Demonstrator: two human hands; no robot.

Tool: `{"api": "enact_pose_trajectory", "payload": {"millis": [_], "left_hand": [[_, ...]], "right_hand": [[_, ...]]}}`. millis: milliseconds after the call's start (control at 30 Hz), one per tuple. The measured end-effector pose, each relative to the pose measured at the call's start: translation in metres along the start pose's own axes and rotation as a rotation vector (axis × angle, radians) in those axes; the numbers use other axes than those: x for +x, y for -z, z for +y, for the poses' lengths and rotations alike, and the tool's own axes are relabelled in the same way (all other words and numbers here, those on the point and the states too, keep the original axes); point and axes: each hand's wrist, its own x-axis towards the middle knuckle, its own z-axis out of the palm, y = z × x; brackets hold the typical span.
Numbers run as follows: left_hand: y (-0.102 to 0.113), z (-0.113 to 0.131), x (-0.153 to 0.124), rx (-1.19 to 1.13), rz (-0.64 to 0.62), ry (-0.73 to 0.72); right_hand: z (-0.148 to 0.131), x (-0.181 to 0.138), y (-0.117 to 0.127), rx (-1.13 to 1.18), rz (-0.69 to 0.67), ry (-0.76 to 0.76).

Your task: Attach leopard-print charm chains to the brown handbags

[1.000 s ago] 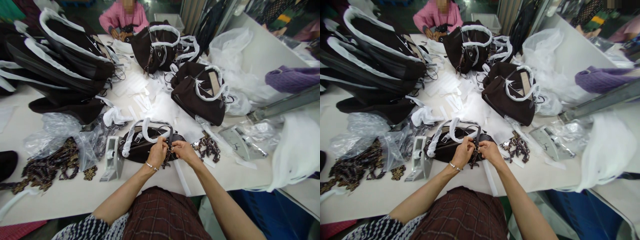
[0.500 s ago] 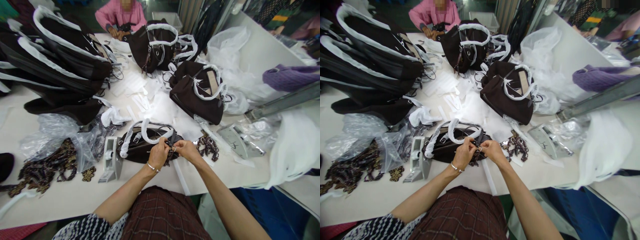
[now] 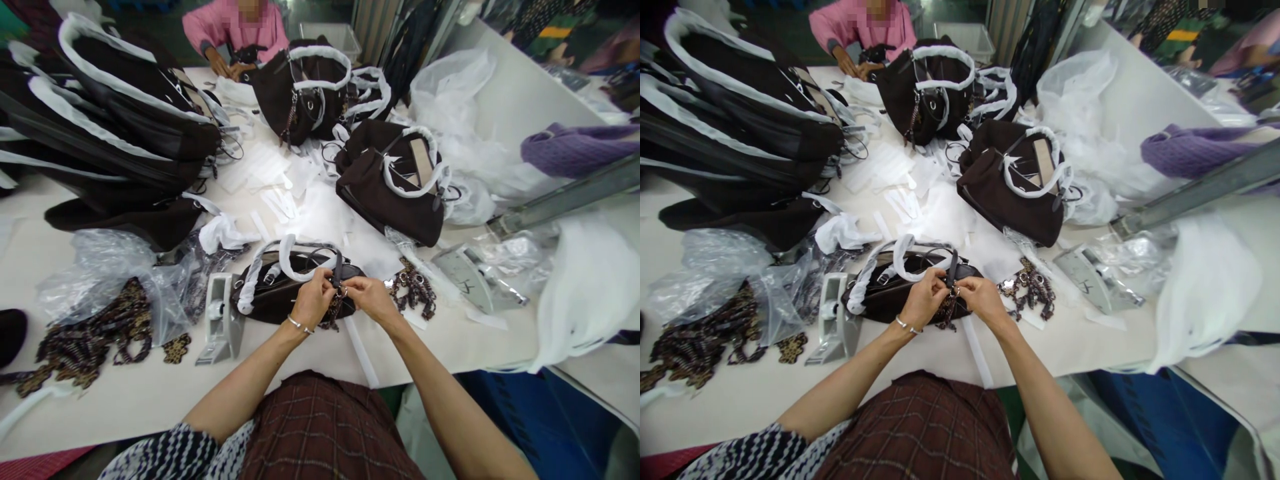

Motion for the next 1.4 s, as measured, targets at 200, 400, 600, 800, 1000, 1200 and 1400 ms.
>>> {"api": "enact_pose_trajectory", "payload": {"millis": [200, 400, 600, 800, 1000, 1200, 1400], "left_hand": [[-0.002, -0.001, 0.000, -0.010, 0.028, 0.024], [0.007, 0.002, 0.000, 0.087, 0.013, -0.081], [0.015, 0.026, 0.001, -0.004, 0.061, -0.264], [0.010, 0.036, 0.008, -0.307, -0.231, 0.051], [0.015, 0.040, 0.005, -0.127, -0.239, -0.137], [0.009, 0.037, 0.000, -0.366, -0.587, -0.006], [0.013, 0.024, 0.001, -0.567, -0.504, 0.110]], "right_hand": [[0.006, 0.001, 0.002, -0.040, -0.049, 0.036], [0.002, -0.005, -0.009, -0.219, 0.236, 0.228], [-0.019, -0.023, -0.006, -0.180, 0.395, 0.279], [-0.024, -0.028, -0.009, 0.002, 0.354, 0.221], [-0.028, -0.018, -0.006, 0.790, 0.381, -0.043], [-0.046, -0.014, -0.009, 0.864, 0.380, 0.006], [-0.029, -0.024, 0.013, 0.478, 0.443, 0.107]]}}
